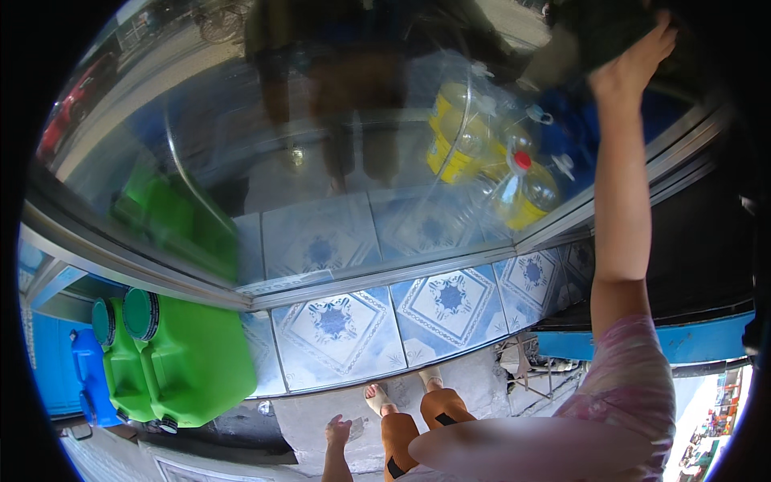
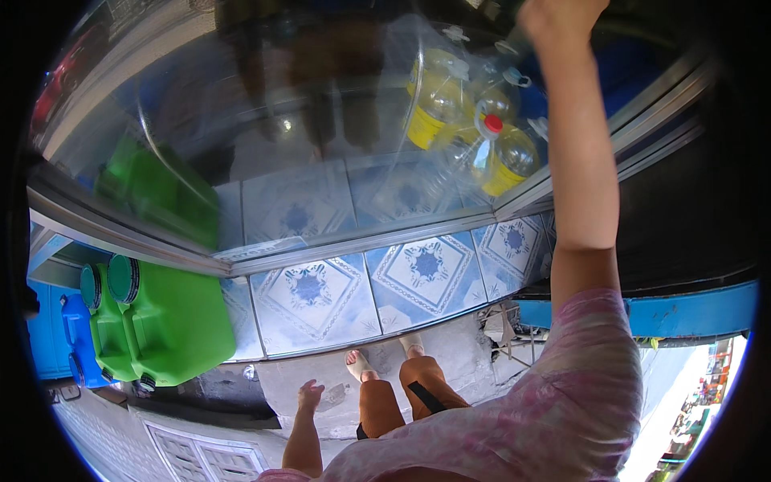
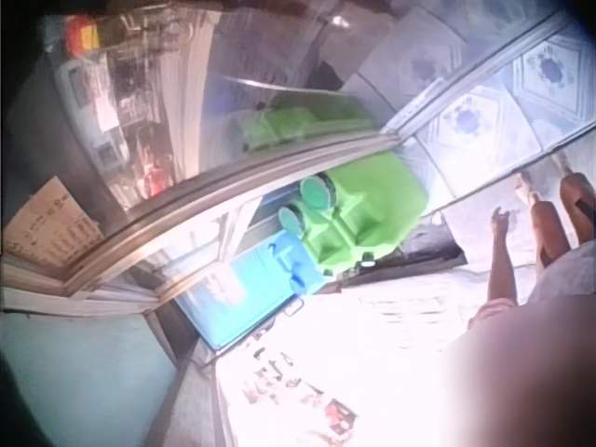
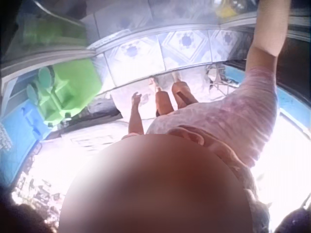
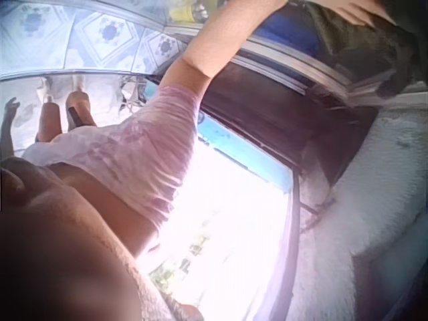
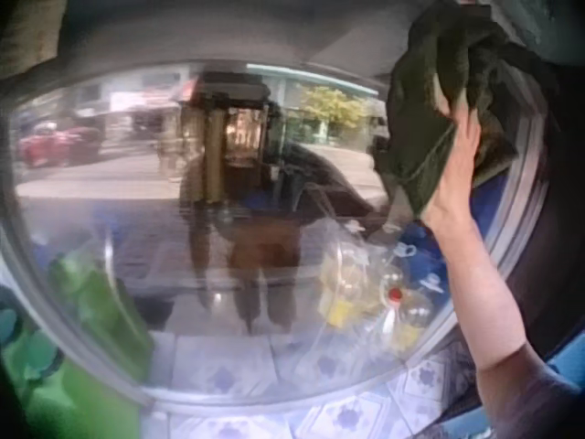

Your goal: The person wipes the glass display case and surrounding surfaces with a green cloth. They move several green and blue plastic jugs to access different areas, then wipe the interior and exterior of the display case before returning the jugs to their original positions.

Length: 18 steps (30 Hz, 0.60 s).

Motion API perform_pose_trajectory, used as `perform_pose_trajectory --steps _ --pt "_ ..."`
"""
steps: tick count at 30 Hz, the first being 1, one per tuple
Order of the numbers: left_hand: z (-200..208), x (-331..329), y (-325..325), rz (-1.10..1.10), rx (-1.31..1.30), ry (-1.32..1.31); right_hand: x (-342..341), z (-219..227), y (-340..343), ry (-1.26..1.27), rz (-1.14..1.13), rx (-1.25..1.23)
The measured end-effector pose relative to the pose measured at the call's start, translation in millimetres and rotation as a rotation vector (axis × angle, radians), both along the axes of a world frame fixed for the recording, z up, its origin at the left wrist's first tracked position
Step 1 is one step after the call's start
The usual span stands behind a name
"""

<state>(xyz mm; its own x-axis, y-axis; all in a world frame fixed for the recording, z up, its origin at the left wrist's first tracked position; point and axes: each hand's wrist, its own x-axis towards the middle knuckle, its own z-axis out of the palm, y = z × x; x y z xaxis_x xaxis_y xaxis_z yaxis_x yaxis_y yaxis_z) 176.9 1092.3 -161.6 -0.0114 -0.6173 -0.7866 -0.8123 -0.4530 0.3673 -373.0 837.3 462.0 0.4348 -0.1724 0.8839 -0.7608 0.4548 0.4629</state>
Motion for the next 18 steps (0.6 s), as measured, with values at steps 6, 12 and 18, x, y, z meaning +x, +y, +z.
perform_pose_trajectory --steps 6,12,18 --pt "-2 -16 18 0.059 -0.023 -0.026 18 -391 28 0.124 0.311 1.122" --pt "14 -8 69 0.232 -0.054 -0.086 -13 -576 31 -0.292 0.317 1.799" --pt "7 -27 128 0.178 0.101 -0.161 60 -378 17 -0.257 0.635 1.601"
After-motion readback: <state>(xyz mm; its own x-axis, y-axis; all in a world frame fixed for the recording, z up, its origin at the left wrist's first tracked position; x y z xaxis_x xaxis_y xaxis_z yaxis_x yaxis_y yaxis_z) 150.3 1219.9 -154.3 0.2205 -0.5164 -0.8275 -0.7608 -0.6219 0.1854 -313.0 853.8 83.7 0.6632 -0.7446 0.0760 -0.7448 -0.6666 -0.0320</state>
